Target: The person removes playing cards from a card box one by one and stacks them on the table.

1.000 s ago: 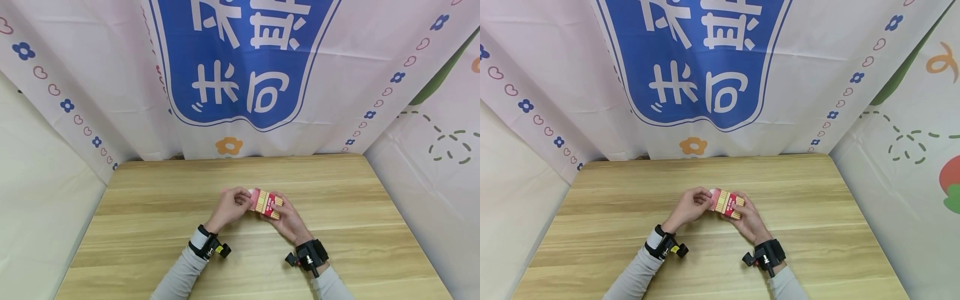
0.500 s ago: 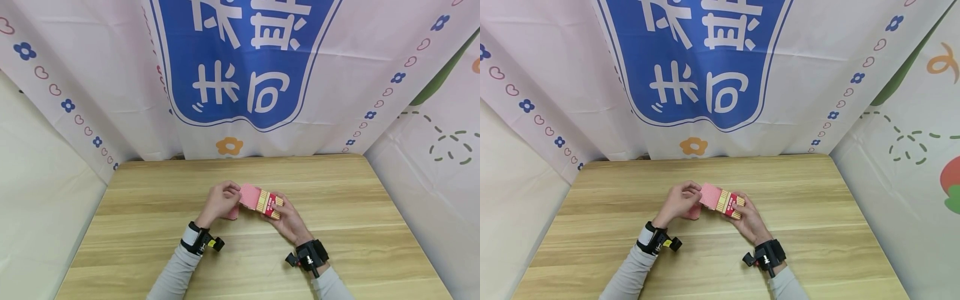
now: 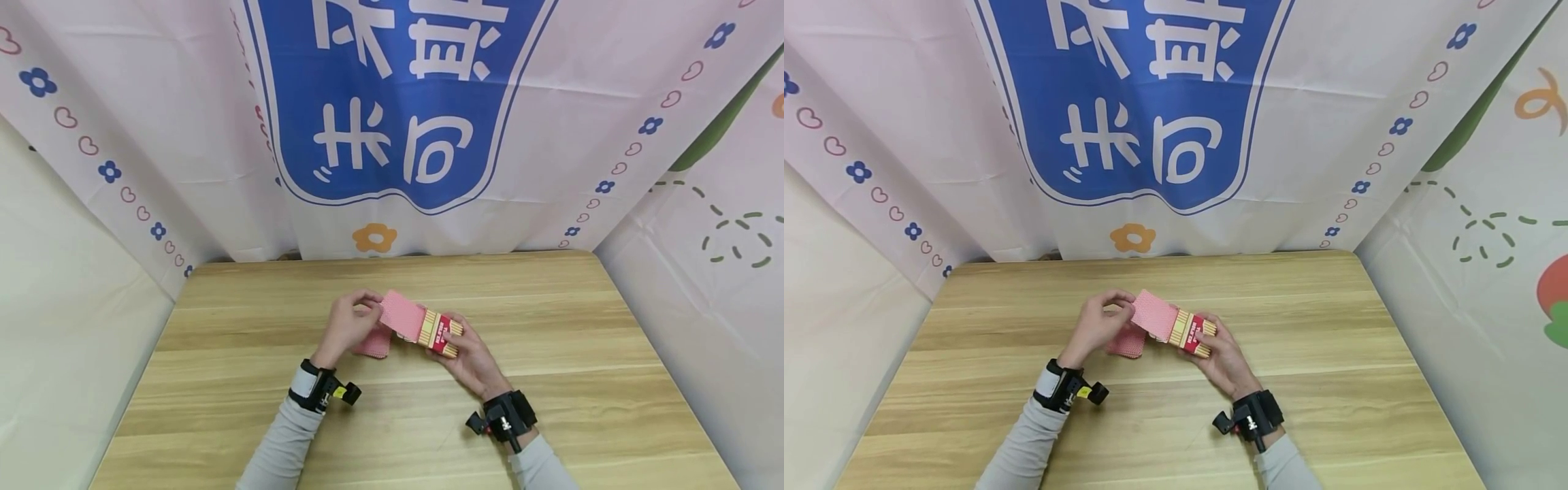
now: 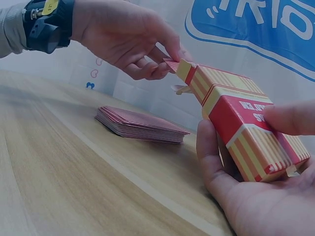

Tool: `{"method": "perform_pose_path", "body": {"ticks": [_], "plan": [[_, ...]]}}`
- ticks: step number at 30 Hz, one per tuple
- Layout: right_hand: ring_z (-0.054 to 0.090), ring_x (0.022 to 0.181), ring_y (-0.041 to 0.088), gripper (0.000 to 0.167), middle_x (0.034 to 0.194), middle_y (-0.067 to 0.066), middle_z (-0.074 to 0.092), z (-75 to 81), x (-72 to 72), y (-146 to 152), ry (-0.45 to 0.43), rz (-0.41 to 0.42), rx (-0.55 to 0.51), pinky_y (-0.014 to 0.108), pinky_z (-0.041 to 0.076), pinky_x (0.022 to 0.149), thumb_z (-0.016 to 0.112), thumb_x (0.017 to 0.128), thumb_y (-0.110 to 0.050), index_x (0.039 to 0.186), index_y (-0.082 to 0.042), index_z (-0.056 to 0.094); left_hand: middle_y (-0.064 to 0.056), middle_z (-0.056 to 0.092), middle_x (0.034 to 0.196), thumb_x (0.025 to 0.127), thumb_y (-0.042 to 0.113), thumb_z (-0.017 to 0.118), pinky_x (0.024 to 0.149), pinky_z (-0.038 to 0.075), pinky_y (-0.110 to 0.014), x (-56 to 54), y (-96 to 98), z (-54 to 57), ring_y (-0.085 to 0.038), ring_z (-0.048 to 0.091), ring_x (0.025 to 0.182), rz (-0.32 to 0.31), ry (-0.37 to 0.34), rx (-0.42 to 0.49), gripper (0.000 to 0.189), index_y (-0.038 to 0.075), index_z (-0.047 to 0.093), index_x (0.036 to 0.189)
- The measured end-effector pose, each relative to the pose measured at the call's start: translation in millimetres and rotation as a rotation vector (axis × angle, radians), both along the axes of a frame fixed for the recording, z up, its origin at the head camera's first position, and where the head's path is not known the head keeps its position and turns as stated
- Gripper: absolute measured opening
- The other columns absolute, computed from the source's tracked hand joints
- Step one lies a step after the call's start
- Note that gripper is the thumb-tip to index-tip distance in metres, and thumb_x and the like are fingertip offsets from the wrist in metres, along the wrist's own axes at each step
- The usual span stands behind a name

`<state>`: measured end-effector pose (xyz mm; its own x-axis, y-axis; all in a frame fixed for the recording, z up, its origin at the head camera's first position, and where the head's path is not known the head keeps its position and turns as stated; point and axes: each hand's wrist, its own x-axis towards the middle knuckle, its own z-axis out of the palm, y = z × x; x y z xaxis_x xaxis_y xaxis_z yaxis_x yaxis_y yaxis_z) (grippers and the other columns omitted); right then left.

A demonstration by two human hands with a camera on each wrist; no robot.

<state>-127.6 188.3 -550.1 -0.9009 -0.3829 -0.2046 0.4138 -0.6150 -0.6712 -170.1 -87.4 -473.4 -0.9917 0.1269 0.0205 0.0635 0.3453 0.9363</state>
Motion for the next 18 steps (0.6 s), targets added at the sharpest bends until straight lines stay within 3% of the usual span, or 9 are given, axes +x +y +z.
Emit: {"method": "perform_pose_path", "body": {"ticks": [4,12,18], "plan": [[0.061,0.132,0.026,0.041,0.156,0.015,0.043,0.2,0.5,0.1,0.000,-0.001,0.005,0.041,0.054,0.110,0.044,0.109,0.001,0.144,-0.020,0.044,-0.014,0.070,0.105,0.095,0.004,0.064,0.065,0.061,-0.028,-2.9,-5.9,1.1,-0.020,0.076,0.072,0.031,0.000,0.041,0.022,0.003,0.075,0.113],[0.062,0.133,0.026,0.045,0.157,0.014,0.042,1.6,1.0,-0.1,-0.007,-0.005,0.008,0.040,0.055,0.109,0.044,0.109,0.000,0.150,-0.018,0.038,-0.016,0.070,0.110,0.094,0.003,0.064,0.056,0.051,-0.021,-7.3,-14.3,2.9,-0.012,0.066,0.063,0.076,0.004,0.031,0.024,0.004,0.075,0.116],[0.063,0.131,0.026,0.046,0.155,0.014,0.043,1.6,0.8,-0.4,-0.013,-0.006,0.004,0.040,0.055,0.108,0.043,0.110,0.000,0.151,-0.018,0.037,-0.017,0.073,0.115,0.096,0.007,0.068,0.064,0.055,-0.022,-9.5,-18.4,0.7,-0.014,0.073,0.077,0.101,-0.008,0.029,0.025,0.002,0.072,0.120]]}}
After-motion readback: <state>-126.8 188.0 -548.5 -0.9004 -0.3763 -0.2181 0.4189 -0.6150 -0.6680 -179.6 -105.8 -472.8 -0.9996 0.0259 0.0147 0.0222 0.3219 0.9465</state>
